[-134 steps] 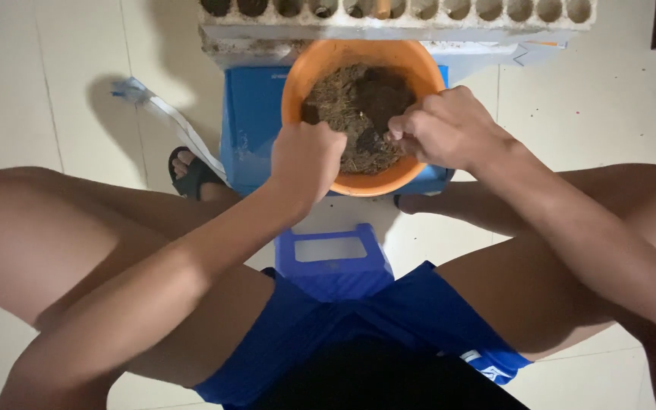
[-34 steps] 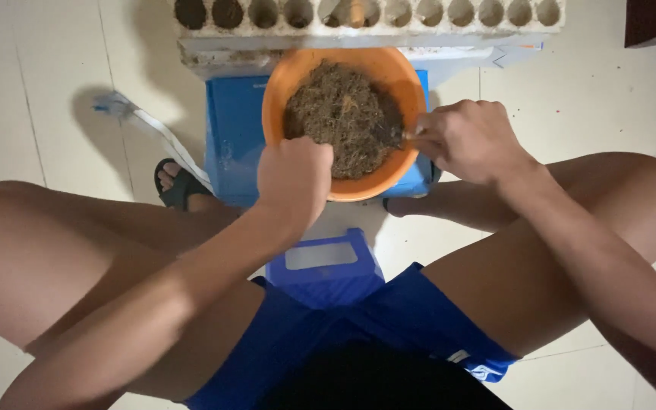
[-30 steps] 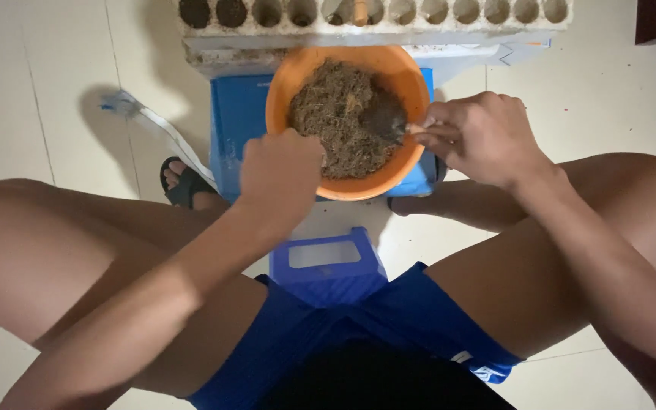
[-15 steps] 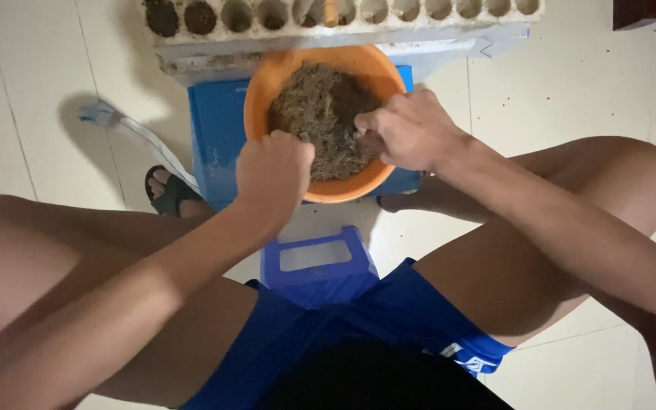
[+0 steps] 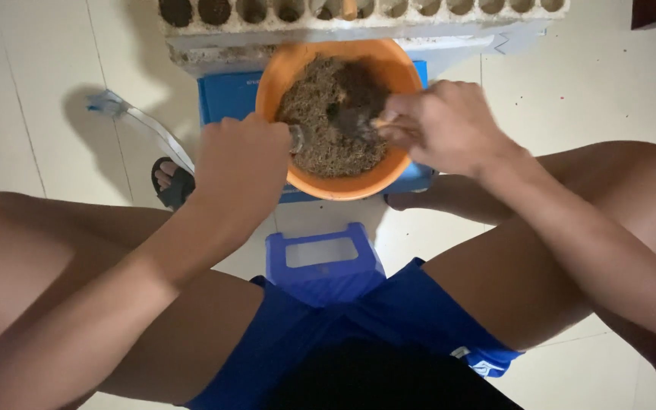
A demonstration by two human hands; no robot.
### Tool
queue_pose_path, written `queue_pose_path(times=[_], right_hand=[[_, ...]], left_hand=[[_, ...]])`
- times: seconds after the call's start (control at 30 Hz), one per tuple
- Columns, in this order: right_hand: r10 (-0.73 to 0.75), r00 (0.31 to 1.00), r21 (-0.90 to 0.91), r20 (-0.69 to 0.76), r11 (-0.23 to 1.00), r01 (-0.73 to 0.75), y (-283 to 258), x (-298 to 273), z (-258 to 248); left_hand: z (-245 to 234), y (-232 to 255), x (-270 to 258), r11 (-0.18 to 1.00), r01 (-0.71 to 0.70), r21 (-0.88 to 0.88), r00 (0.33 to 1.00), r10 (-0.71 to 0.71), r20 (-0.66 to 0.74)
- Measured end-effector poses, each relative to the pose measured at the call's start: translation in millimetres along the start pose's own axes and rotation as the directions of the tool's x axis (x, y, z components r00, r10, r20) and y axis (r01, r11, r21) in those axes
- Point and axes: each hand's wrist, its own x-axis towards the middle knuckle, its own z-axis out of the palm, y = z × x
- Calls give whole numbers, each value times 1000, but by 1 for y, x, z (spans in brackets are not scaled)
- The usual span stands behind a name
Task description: Mixing potting soil in an orange bowl and manually filling the individual cells of a seedling plug tray using a small tool.
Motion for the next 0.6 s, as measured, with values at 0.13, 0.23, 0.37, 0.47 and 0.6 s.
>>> queue_pose_path(times=[0.13,0.23,0.37,0.47,0.6], right_hand=[[-129,992,18,-2,992,129,-14,23,37],[-115,993,-77,20,990,116,-22,27,30],[-30,996,-125,85,991,40,-13,24,27],[9,994,-165,107,986,9,-6,24,47],[64,992,-186,110,982,-42,-6,12,28]], left_hand=[[47,16,21,998,-15,-61,998,12,-60],[80,18,31,990,-100,-102,989,88,-119],[83,29,28,994,-96,-60,990,89,-109],[83,28,21,997,-83,3,995,83,-54],[92,22,20,994,-91,54,994,93,-50]])
